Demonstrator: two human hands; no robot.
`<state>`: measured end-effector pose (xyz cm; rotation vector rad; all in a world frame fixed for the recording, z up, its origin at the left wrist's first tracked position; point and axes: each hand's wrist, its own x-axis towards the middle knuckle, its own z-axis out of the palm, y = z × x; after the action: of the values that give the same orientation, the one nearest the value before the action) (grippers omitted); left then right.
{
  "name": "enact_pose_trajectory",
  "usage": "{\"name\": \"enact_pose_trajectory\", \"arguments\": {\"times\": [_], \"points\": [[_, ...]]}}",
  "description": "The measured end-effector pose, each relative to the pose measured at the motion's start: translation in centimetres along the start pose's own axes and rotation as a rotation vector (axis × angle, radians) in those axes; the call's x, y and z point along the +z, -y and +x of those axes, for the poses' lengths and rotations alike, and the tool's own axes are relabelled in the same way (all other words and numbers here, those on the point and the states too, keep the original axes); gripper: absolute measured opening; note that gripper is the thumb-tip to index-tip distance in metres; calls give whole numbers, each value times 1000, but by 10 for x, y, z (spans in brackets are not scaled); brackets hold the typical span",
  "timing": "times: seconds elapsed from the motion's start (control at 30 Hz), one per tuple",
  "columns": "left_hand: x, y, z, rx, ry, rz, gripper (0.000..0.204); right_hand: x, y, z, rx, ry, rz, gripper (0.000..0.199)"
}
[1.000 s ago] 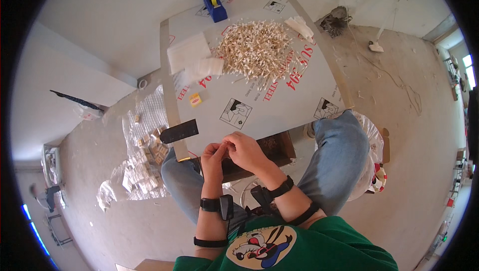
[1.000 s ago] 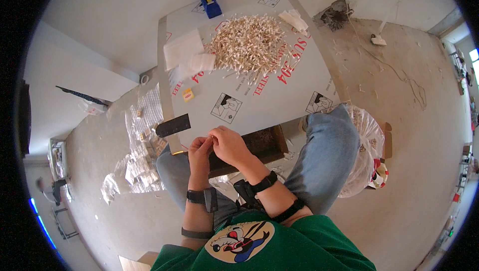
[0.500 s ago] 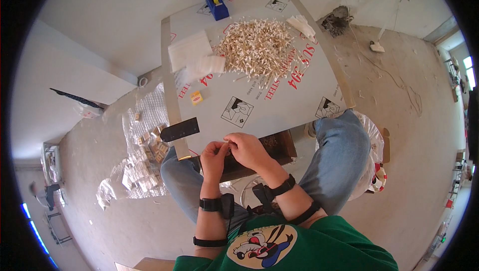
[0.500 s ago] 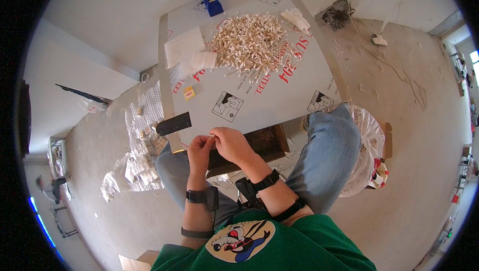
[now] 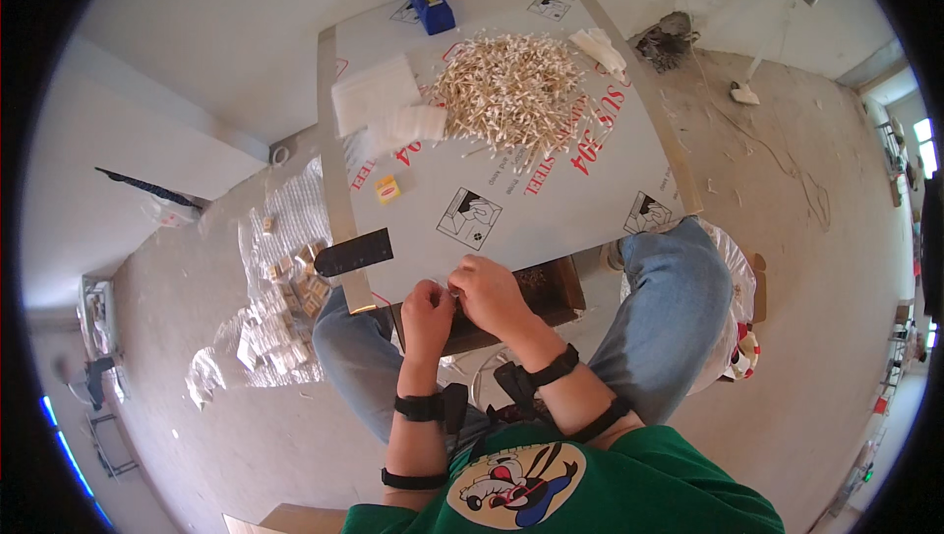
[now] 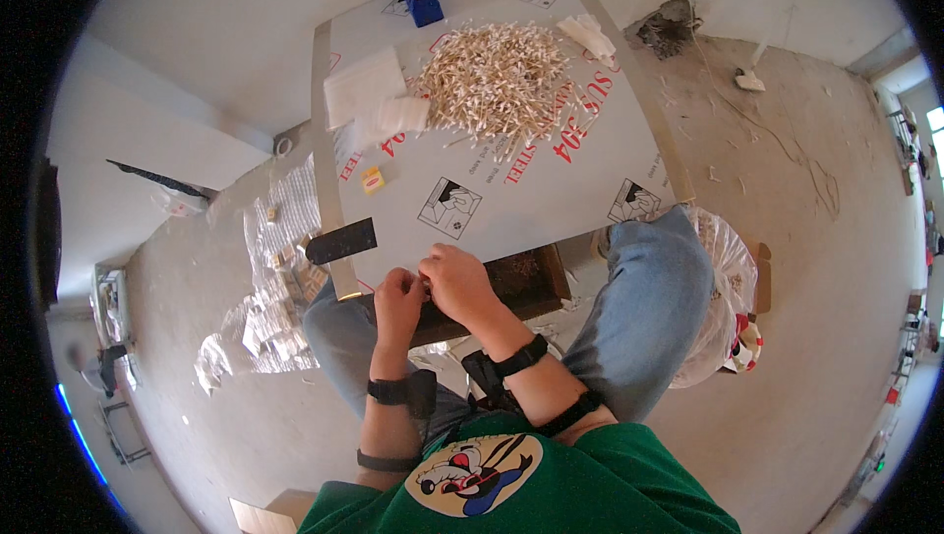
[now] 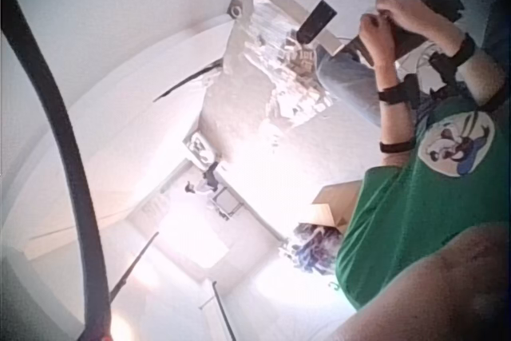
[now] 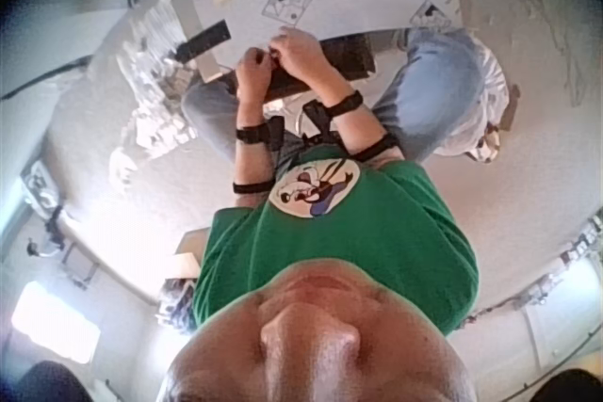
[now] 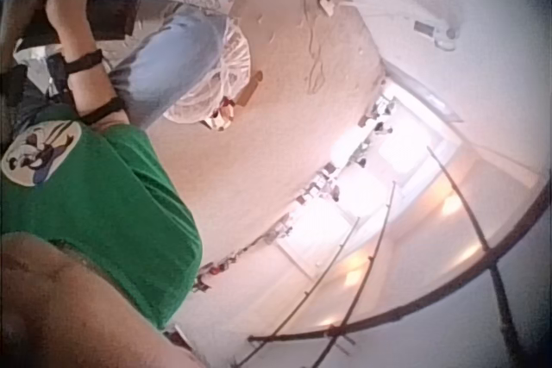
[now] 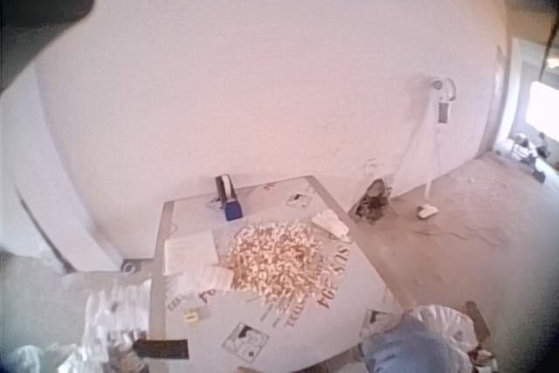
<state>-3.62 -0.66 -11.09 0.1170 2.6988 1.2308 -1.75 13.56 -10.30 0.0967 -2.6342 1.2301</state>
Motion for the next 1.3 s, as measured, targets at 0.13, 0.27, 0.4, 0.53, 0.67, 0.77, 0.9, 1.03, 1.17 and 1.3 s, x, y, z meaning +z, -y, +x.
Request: {"name": "enact_pose_trajectory", "arguments": {"times": [0.13,0.27,0.4,0.53,0.67,0.77,0.9,1.03,1.17,1.3], "points": [[-6,-16,1,37,-26,60,12,7,-3,-4,50,104,10,10],[-10,-19,4,65,4,72,16,12,-5,-6,101,188,82,16],[-14,-15,4,105,82,-22,22,12,-7,-4,168,300,80,18],[-26,-23,4,-26,188,-23,28,9,-2,-3,206,203,85,17],[-30,-27,-1,475,82,155,53,-2,-1,2,302,244,127,21],[-23,-22,-1,523,82,279,61,-1,3,2,264,309,134,25],[-15,-8,3,522,48,313,56,4,3,-1,160,220,157,26],[-11,-4,3,478,6,240,51,6,4,0,208,217,222,26],[-13,12,7,491,27,194,46,10,7,2,248,241,280,26],[-31,19,13,418,7,145,42,7,13,8,255,131,529,17]]}}
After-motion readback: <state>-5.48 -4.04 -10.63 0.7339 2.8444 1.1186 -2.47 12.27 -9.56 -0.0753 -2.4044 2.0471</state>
